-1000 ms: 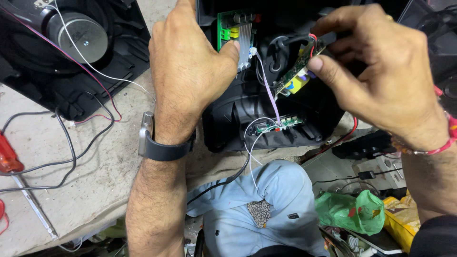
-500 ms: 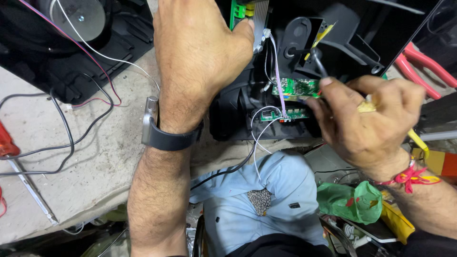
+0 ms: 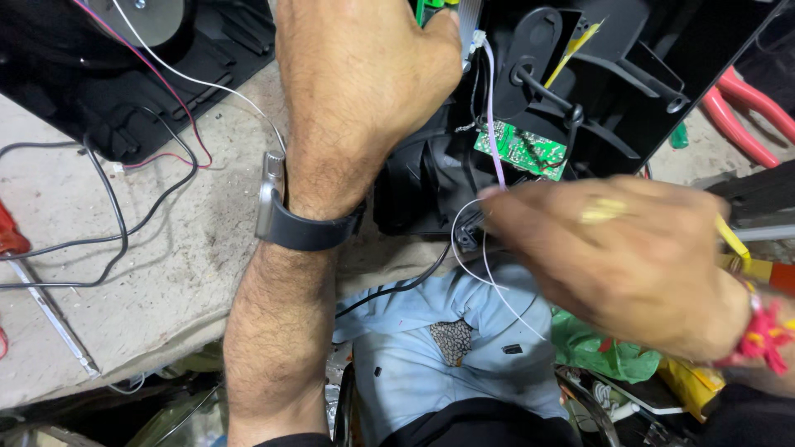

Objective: The person works on the internal electronics of a speaker, using pliers to cut wires and adjusting circuit boards and capacitors inside the casing. The person also uses a multimeter to test connections.

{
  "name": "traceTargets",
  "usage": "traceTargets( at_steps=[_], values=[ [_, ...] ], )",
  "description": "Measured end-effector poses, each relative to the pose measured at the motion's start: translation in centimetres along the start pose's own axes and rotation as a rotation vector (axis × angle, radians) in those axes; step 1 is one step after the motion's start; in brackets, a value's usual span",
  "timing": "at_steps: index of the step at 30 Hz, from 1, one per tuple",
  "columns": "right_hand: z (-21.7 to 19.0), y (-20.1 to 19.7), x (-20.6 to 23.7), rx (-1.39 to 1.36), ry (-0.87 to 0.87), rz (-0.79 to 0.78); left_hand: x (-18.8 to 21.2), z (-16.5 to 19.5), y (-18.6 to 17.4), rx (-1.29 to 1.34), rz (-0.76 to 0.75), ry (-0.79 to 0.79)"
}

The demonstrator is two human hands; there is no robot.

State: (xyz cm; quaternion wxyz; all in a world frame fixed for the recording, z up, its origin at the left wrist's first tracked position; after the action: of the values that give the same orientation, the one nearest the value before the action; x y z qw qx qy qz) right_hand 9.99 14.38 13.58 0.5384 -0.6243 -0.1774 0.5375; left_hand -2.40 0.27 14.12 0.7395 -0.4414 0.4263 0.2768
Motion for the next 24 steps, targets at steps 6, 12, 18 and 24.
traceTargets(
  at_steps=[6, 12, 18, 24],
  values=[
    [2.2, 7.4, -3.5, 0.468, 0.059, -0.476, -0.2, -0.5, -0.1, 0.007, -0.062, -0.055],
    [2.6, 10.5, -4.3, 0.557, 0.025, -0.593, -1.1, -0.6, -0.6, 0.034, -0.11, -0.138],
    [4.4, 9.0, -3.4, 0.385, 0.17, -0.521, -1.3, -0.8, -0.3, 0.08, -0.189, -0.194],
    [5.8, 3.2, -2.9, -0.225, 0.213, -0.222, -0.9, -0.8, -0.3, 0.026, -0.135, -0.147]
  ],
)
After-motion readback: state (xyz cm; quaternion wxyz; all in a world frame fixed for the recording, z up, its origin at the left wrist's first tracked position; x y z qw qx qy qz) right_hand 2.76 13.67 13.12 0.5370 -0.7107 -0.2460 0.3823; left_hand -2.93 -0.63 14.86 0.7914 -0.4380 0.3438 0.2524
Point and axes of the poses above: each hand's wrist, its own x-axis away from the middle knuckle, its own y-axis out of the palm, z = x × y, the point moved 9 cm from there along -x, towards the middle knuckle, and after that the axes turned 15 degrees about -x, right-handed, at the moved point
